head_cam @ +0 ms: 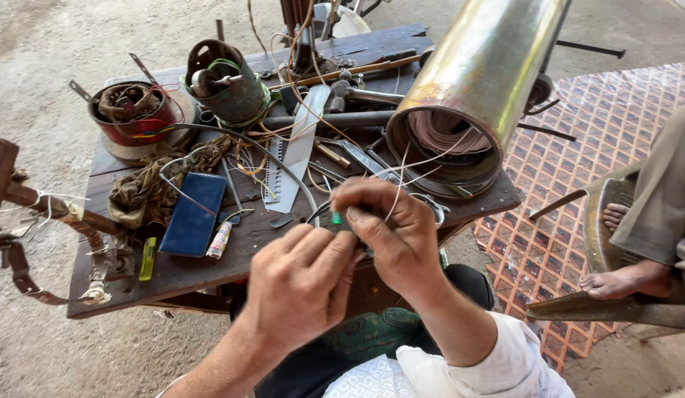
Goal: The person sits at a cluttered workbench and wraps black tape by hand around a bundle of colored electrical wires, rotating the wire bundle and tape roll to wind the tape along the length of the wires.
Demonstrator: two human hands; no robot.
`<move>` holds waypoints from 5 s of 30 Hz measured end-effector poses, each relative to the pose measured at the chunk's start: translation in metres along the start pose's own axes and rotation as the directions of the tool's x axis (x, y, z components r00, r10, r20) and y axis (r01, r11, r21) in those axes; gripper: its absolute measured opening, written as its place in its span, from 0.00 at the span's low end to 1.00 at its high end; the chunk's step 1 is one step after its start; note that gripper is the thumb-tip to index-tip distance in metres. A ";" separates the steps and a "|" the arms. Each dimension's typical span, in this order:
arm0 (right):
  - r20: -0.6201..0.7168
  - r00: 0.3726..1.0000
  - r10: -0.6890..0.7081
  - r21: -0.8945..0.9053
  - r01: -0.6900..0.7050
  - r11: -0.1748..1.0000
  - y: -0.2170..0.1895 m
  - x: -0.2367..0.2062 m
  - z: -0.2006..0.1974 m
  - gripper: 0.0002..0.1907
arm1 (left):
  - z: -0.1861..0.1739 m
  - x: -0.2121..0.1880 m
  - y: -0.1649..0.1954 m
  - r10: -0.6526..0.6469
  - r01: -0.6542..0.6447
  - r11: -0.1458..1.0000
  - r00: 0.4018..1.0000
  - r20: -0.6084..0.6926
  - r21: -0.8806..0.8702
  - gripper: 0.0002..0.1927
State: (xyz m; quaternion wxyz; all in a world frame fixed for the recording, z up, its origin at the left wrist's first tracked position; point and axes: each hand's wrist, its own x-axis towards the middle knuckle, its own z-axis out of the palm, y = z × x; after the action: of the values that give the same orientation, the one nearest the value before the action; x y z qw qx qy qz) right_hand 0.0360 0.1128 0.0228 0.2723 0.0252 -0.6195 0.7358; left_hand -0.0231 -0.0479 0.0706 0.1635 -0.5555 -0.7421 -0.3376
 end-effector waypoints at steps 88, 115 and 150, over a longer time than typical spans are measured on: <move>0.342 0.939 0.034 0.406 -0.180 0.896 -0.023 -0.020 -0.045 0.32 | 0.015 -0.005 -0.010 0.108 -0.105 0.992 0.993 -0.044 0.067 0.18; 0.130 0.982 0.135 0.192 -0.159 0.969 0.020 -0.037 -0.064 0.14 | -0.004 0.002 -0.013 0.244 -0.236 0.946 0.970 -0.011 0.223 0.26; -0.099 0.991 0.088 -0.652 -0.131 0.747 0.117 -0.014 -0.057 0.17 | 0.035 -0.246 -0.079 -0.918 0.625 0.090 0.354 0.179 -0.775 0.12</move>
State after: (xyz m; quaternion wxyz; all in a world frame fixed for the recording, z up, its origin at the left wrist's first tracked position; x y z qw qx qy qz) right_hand 0.0142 0.1502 -0.1006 0.2393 -0.1312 -0.8300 0.4864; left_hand -0.0119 -0.2121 -0.1314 -0.1566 -0.0033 -0.6642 -0.7309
